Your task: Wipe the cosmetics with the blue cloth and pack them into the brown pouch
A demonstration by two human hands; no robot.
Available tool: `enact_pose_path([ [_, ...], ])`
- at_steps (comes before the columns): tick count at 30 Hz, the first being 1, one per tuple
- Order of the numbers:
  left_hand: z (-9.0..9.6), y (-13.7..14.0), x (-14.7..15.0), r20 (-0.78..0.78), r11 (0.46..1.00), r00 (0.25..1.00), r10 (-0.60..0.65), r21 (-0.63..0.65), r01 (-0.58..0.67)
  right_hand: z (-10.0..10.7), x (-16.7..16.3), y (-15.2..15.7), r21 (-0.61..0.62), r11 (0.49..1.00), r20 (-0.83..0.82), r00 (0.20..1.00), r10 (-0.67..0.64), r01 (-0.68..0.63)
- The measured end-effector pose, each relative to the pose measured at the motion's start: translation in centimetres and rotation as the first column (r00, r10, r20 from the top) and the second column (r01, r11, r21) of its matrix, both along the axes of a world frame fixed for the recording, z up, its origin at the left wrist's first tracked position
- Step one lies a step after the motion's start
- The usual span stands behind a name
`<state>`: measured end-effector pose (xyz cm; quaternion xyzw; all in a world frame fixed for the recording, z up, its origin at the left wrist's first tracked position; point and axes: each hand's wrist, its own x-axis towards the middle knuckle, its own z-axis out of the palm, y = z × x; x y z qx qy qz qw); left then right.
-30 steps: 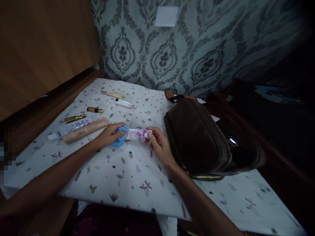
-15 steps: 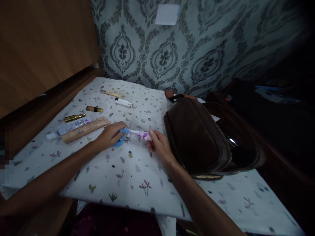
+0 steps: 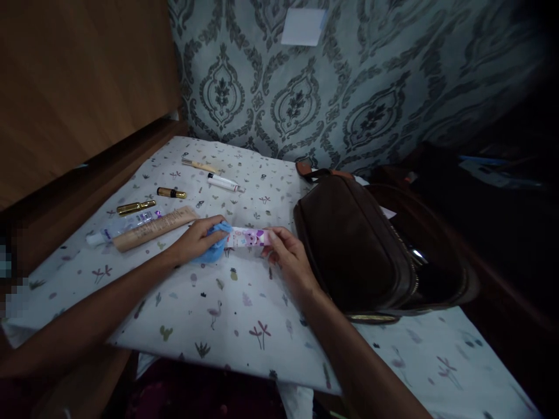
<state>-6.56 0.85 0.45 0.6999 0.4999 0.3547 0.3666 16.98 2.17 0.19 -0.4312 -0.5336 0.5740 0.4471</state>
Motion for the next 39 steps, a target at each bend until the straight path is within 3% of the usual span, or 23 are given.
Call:
enact_pose_path([
  [11,-0.2,0.1,0.1,-0.017,1.000,1.000,0.002,0.000,-0.002,-0.1,-0.1,-0.1,-0.020,1.000,0.005,1.000,0.017,-0.016],
  [13,-0.3,0.2,0.1,-0.041,0.998,0.998,0.053,0.035,-0.051,-0.3,-0.1,-0.1,-0.030,0.999,-0.006,1.000,0.010,-0.010],
  [15,-0.2,0.1,0.2,-0.084,0.971,0.978,0.189,0.165,-0.173,-0.4,-0.1,0.0,-0.027,1.000,-0.003,1.000,-0.009,0.009],
  [18,-0.1,-0.4,1.0,-0.128,0.835,0.919,0.373,0.479,-0.272,-0.6,-0.3,-0.1,-0.003,0.999,0.014,0.999,-0.033,0.033],
  [21,-0.2,-1.2,3.0,-0.245,0.703,0.911,0.332,0.708,-0.065,-0.5,-0.6,-0.4,0.028,1.000,0.040,0.999,-0.008,0.007],
  [23,-0.6,-1.6,4.4,-0.406,0.636,0.875,0.264,0.755,0.158,-0.5,-0.8,-0.7,0.023,1.000,0.042,0.999,0.015,-0.016],
  [25,-1.0,-1.6,5.2,-0.553,0.611,0.799,0.235,0.724,0.321,-0.5,-0.8,-0.9,0.002,1.000,0.037,0.999,0.026,-0.026],
  [28,-1.5,-0.9,4.9,-0.645,0.682,0.716,0.268,0.651,0.332,-0.6,-0.6,-0.8,-0.013,1.000,0.035,0.999,0.020,-0.019],
  [32,-1.7,-0.2,3.4,-0.675,0.803,0.700,0.231,0.539,0.254,-0.7,-0.4,-0.6,-0.006,1.000,0.028,1.000,0.009,-0.009],
  [36,-1.7,-0.3,2.7,-0.634,0.841,0.764,0.116,0.472,0.265,-0.3,-0.4,-0.9,0.029,0.999,0.041,0.999,0.017,-0.019],
  [39,-1.1,-0.7,2.9,-0.510,0.847,0.860,0.025,0.467,0.252,1.0,0.4,-1.5,0.165,0.984,0.094,0.994,0.053,-0.068],
])
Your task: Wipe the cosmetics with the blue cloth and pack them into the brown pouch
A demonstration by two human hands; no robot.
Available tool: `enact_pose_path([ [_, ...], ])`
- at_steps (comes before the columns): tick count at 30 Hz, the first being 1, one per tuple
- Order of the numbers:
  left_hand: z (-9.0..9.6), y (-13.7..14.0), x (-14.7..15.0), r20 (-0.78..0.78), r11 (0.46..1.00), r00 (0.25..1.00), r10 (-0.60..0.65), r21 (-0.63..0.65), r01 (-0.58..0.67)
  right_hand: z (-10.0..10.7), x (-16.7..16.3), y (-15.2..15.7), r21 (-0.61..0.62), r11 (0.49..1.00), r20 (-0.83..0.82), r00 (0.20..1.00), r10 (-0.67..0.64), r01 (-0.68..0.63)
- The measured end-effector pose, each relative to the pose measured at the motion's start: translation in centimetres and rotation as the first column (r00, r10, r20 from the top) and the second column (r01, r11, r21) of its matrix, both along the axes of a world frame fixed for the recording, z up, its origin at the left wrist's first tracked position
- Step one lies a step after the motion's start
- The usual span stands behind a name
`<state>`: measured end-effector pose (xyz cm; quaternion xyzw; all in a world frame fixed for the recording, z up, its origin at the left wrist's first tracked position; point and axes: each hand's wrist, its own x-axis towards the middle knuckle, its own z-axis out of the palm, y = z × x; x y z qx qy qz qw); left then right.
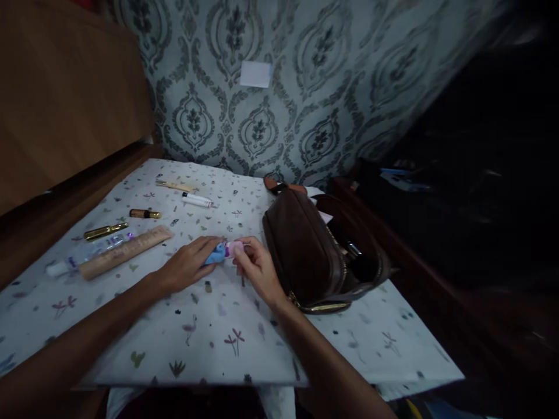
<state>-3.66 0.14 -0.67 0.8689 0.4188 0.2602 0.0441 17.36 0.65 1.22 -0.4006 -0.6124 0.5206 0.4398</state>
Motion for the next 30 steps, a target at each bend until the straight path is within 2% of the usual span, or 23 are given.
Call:
enact_pose_path([
  [2,0.8,-0.4,0.5,0.098,0.997,0.993,-0.059,-0.047,0.063,1.3,1.0,-0.6,0.157,0.987,0.088,0.996,0.001,-0.015],
  [4,1.9,-1.0,1.4,0.169,0.986,0.977,-0.133,-0.077,0.148,2.7,2.3,-1.2,0.301,0.953,0.195,0.979,-0.054,-0.008],
  [7,3.9,-1.9,3.3,0.254,0.971,0.948,-0.192,-0.091,0.221,4.6,4.4,-1.9,0.428,0.904,0.255,0.959,-0.126,0.005],
  [10,5.8,-2.2,5.3,0.288,0.971,0.939,-0.190,-0.089,0.224,6.2,6.2,-2.6,0.447,0.893,0.210,0.966,-0.154,0.045],
  [13,7.1,-1.8,6.7,0.307,0.965,0.921,-0.238,-0.035,0.261,8.2,8.1,-3.6,0.436,0.889,0.152,0.963,-0.224,0.138],
  [15,7.6,-1.5,7.6,0.331,0.958,0.904,-0.271,-0.003,0.288,9.9,9.5,-4.4,0.456,0.859,0.117,0.942,-0.316,0.231],
  [17,7.8,-1.5,8.5,0.342,0.949,0.893,-0.291,-0.016,0.316,11.5,11.0,-5.1,0.500,0.797,0.072,0.901,-0.428,0.339],
  [20,8.0,-2.2,10.6,0.297,0.911,0.883,-0.363,-0.084,0.403,13.1,13.3,-5.6,0.573,0.667,-0.022,0.822,-0.569,0.477],
  [23,8.3,-3.5,13.6,0.171,0.865,0.885,-0.433,-0.196,0.461,13.6,15.1,-5.7,0.619,0.572,-0.088,0.771,-0.631,0.538],
  [27,8.6,-4.7,17.5,0.001,0.817,0.903,-0.430,-0.425,0.389,13.5,16.6,-5.7,0.661,0.509,-0.081,0.727,-0.682,0.552],
  [30,8.1,-5.1,19.3,-0.067,0.810,0.915,-0.397,-0.494,0.315,13.2,17.5,-5.8,0.679,0.507,0.003,0.689,-0.725,0.530],
])
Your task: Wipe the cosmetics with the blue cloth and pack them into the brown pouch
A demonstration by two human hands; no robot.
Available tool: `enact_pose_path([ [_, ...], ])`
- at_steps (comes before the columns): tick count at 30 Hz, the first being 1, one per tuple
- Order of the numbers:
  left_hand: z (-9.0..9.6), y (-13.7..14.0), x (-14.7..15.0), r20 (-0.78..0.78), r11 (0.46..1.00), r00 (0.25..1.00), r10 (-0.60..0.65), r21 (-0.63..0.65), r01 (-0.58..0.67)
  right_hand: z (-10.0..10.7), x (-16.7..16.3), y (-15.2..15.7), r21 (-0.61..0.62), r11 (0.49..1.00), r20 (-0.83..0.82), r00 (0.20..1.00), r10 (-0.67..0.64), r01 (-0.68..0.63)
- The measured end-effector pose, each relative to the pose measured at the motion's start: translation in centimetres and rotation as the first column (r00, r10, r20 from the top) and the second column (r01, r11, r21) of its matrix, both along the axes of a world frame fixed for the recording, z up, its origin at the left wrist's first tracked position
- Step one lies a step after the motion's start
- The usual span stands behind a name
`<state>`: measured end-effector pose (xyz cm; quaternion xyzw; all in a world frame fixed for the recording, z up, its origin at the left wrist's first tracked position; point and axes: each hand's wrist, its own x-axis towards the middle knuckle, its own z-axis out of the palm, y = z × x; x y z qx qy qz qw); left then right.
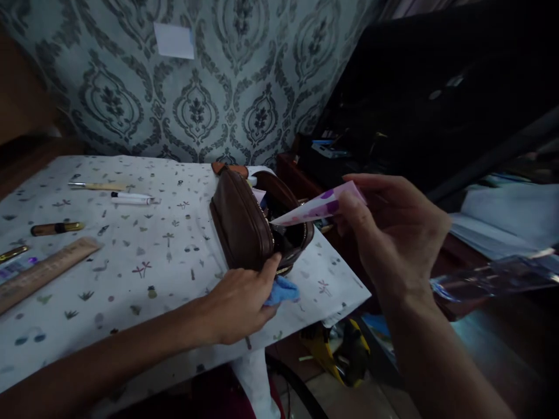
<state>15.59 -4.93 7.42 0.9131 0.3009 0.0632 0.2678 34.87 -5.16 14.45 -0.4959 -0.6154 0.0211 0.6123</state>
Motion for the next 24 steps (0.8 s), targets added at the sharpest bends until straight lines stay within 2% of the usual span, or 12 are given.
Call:
enact_pose_path([
  [6,-2.1,-0.6,0.7,-0.023,0.999,0.999,-0.032,0.034,0.032,-0.6,1.8,-0.1,-0.086,0.993,0.209,0.976,-0.067,0.086],
  [10,-2.6,-0.6,0.7,-0.095,0.997,0.994,-0.058,0.044,0.062,-0.5,2.3,-0.3,-0.104,0.986,0.273,0.957,-0.095,0.127],
  [13,-2.8,-0.5,0.7,-0.093,0.992,0.992,-0.087,0.079,0.094,-0.5,2.2,-0.5,-0.159,0.982,0.323,0.945,-0.044,0.100],
  [17,-3.7,-0.6,0.6,-0.054,0.984,0.995,-0.079,0.154,0.086,-1.1,1.8,-0.5,-0.187,0.982,0.453,0.888,0.076,0.011],
  [21,-4.5,-0.8,0.5,-0.012,0.968,0.997,-0.082,0.235,0.083,-2.2,1.8,-0.2,-0.265,0.963,0.486,0.857,0.170,-0.040],
  [24,-4.5,-0.8,0.5,-0.003,0.972,0.997,-0.077,0.224,0.076,-3.1,2.0,0.1,-0.325,0.944,0.508,0.830,0.229,-0.061],
])
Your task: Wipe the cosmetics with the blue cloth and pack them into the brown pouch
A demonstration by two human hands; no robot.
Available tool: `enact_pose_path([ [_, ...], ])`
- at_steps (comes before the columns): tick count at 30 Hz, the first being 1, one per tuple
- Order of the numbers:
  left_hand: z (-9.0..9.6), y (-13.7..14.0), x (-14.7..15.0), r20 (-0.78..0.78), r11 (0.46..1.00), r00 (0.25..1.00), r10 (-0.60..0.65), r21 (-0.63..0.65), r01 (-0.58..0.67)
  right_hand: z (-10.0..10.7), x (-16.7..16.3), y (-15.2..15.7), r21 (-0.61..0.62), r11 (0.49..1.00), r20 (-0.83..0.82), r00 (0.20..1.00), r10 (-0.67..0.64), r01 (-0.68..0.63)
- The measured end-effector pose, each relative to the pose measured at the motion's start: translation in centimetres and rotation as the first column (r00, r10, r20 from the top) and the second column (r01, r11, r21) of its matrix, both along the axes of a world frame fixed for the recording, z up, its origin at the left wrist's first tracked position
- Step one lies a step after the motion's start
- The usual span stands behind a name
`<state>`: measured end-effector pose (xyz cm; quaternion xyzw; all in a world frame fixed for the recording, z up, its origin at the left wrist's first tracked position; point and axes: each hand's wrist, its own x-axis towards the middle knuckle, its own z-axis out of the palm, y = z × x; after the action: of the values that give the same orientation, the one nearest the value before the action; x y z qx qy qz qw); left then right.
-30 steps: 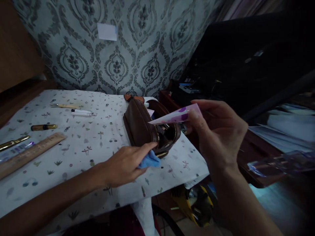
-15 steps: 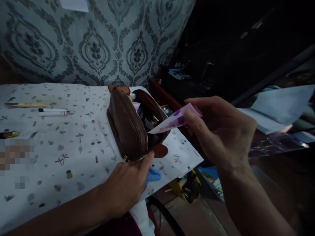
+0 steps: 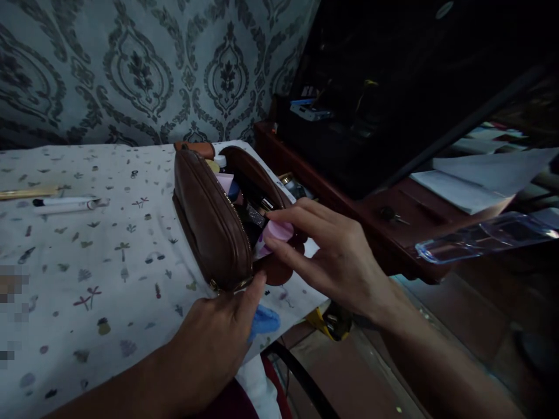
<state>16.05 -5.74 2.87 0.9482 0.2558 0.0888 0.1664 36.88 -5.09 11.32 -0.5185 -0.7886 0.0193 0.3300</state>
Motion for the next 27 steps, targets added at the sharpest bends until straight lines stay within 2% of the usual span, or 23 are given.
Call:
enact_pose_path([
  [4,0.4,0.0,0.1,-0.047,0.999,0.999,0.006,-0.044,-0.008,-1.3,0.2,0.3,-0.061,0.998,0.033,0.999,0.017,-0.015],
  [8,0.8,0.1,0.3,-0.078,0.997,0.997,0.000,-0.076,-0.006,-2.4,0.2,0.7,-0.070,0.997,0.146,0.989,-0.031,0.041],
  [15,1.1,0.3,0.5,-0.137,0.996,0.991,-0.011,-0.094,-0.002,-2.8,0.3,0.6,-0.046,0.995,0.282,0.957,-0.071,0.087],
  [19,1.5,0.4,-0.1,-0.105,1.000,0.994,0.022,0.017,-0.021,-2.8,0.5,0.2,-0.035,0.997,0.234,0.971,-0.052,0.062],
  [22,3.0,1.0,-0.9,-0.050,0.988,0.998,0.045,0.151,-0.037,-2.6,0.5,-0.1,0.013,0.999,0.169,0.985,-0.033,0.031],
  [27,5.8,2.6,-1.9,0.043,0.907,0.989,0.144,0.394,-0.150,-2.7,0.3,-0.5,0.113,0.994,0.105,0.994,-0.017,0.005],
])
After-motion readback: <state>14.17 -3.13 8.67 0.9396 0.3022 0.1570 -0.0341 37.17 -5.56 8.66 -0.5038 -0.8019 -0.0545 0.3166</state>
